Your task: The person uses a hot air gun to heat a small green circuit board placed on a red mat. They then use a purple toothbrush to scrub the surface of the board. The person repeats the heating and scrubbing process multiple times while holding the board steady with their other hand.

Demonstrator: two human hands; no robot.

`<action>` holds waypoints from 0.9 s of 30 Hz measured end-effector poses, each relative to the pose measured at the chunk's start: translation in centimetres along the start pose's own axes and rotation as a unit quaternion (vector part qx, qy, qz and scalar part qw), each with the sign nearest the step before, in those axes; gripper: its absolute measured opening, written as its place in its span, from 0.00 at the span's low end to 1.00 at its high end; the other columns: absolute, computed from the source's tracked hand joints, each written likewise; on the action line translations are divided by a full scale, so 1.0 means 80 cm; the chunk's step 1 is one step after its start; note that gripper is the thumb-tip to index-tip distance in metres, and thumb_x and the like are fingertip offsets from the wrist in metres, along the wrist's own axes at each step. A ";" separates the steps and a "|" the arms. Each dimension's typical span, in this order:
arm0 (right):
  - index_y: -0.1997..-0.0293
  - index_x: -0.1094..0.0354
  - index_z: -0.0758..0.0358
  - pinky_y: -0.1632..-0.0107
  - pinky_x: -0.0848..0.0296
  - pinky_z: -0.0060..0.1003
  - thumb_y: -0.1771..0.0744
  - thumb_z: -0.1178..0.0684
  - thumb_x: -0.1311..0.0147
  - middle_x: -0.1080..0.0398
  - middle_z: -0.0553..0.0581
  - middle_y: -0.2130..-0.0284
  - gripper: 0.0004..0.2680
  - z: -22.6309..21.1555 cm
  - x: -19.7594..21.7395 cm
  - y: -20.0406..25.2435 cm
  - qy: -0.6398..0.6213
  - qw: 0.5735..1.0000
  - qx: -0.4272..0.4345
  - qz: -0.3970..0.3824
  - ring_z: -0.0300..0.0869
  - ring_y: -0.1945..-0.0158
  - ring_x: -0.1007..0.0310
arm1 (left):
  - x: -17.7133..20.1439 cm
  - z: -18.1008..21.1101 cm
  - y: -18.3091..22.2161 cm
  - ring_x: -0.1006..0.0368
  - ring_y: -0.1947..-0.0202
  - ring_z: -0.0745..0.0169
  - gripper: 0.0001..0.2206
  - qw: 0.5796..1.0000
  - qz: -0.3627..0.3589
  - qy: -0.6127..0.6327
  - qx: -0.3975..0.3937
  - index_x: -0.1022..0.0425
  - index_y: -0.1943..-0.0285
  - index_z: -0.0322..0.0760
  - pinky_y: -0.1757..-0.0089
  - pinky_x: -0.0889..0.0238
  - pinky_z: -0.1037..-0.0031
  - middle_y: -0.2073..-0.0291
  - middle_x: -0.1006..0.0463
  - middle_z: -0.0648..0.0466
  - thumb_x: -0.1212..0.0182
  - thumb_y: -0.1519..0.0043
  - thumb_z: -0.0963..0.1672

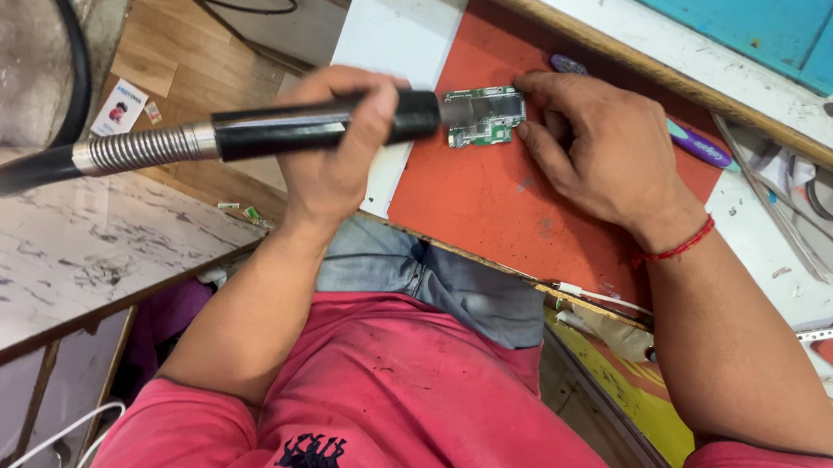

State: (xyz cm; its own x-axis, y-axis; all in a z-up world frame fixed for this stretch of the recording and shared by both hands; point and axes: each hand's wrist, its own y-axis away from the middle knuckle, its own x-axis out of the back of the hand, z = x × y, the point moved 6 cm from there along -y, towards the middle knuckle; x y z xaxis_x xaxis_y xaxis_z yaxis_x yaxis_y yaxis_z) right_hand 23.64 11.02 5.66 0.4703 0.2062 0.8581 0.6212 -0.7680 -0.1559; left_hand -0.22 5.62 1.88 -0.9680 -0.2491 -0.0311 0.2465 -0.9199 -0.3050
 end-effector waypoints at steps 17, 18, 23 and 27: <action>0.42 0.28 0.62 0.65 0.31 0.46 0.33 0.56 0.39 0.32 0.56 0.73 0.13 0.007 0.001 -0.003 -0.005 1.000 -0.018 0.015 0.51 0.69 0.30 | -0.005 0.010 -0.010 0.19 0.54 0.63 0.10 0.999 -0.032 -0.002 -0.010 0.22 0.50 0.29 0.48 0.27 0.73 0.55 0.16 0.47 0.35 0.30 0.44; 0.43 0.28 0.62 0.66 0.32 0.46 0.33 0.56 0.39 0.33 0.56 0.74 0.13 0.008 -0.001 -0.001 -0.002 1.000 -0.029 0.005 0.51 0.71 0.30 | -0.010 0.013 -0.007 0.20 0.55 0.62 0.10 0.997 -0.067 0.001 -0.028 0.22 0.50 0.28 0.49 0.27 0.74 0.55 0.16 0.47 0.35 0.30 0.44; 0.43 0.28 0.62 0.65 0.31 0.46 0.32 0.55 0.39 0.32 0.56 0.73 0.12 0.004 0.003 0.000 -0.014 1.000 -0.013 0.006 0.51 0.70 0.30 | -0.005 0.008 -0.004 0.20 0.55 0.62 0.10 0.999 -0.026 -0.006 -0.022 0.23 0.49 0.28 0.49 0.27 0.73 0.54 0.16 0.46 0.36 0.29 0.44; 0.42 0.27 0.62 0.66 0.32 0.46 0.33 0.55 0.38 0.33 0.56 0.73 0.13 0.002 0.001 -0.001 -0.003 1.000 -0.008 0.014 0.51 0.70 0.30 | 0.001 0.004 0.001 0.20 0.55 0.62 0.10 1.000 -0.011 -0.008 -0.007 0.23 0.48 0.29 0.48 0.27 0.72 0.54 0.17 0.46 0.36 0.29 0.45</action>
State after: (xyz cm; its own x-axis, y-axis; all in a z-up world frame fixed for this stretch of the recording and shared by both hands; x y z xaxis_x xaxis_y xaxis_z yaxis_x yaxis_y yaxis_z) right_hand 23.73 11.16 5.66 0.4911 0.1874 0.8507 0.5978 -0.7828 -0.1727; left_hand -0.27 5.45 2.16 -0.9721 -0.2343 -0.0090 0.2249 -0.9207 -0.3188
